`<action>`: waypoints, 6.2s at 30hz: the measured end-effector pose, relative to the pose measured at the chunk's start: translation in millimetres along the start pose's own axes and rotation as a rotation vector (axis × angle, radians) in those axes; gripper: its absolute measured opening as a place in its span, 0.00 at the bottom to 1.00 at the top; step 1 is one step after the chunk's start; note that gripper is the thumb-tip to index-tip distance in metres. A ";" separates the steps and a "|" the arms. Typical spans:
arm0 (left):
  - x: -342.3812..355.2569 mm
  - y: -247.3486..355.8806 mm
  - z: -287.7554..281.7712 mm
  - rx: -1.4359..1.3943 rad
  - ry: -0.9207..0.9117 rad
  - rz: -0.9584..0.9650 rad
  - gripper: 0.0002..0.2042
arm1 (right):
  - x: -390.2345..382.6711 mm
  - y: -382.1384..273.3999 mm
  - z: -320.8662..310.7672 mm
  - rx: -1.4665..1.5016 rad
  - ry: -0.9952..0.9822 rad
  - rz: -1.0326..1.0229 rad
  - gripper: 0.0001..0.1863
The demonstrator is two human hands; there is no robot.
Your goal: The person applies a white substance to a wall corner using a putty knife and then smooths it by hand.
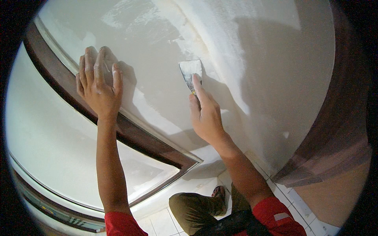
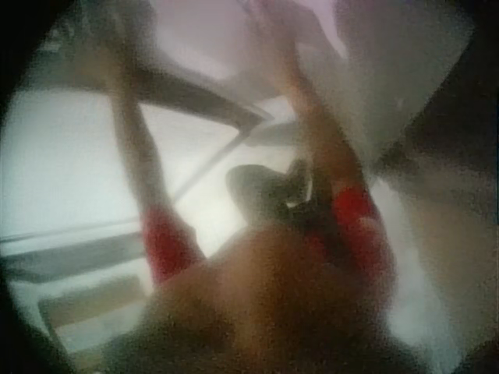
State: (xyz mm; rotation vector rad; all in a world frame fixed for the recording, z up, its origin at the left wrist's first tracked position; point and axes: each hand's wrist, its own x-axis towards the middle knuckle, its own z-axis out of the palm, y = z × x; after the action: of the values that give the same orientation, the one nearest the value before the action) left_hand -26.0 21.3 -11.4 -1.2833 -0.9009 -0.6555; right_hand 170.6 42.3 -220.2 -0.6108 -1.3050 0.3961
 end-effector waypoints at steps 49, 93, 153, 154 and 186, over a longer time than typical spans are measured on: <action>1.1 0.8 0.2 -0.027 0.007 0.002 0.23 | 61.1 -29.9 37.9 0.365 0.193 0.233 0.29; 2.7 2.1 1.1 -0.007 -0.002 -0.026 0.23 | -29.9 -6.2 23.2 0.354 0.007 0.183 0.36; 14.7 15.1 -12.8 -0.025 -0.090 -0.068 0.25 | -131.5 69.1 -92.4 0.079 -0.159 0.495 0.43; 15.6 16.2 -13.8 -0.022 -0.091 -0.071 0.25 | -154.7 82.4 -104.6 0.065 -0.171 0.565 0.43; 82.0 156.3 71.3 -0.285 -0.182 0.085 0.41 | -306.1 34.1 -222.3 -0.343 -0.383 0.892 0.23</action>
State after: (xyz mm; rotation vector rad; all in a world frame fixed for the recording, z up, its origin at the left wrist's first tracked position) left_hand 132.6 126.4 -19.5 -1.6489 -0.9176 -0.6225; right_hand 318.1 -156.1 -508.8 -1.4679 -1.4165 1.0666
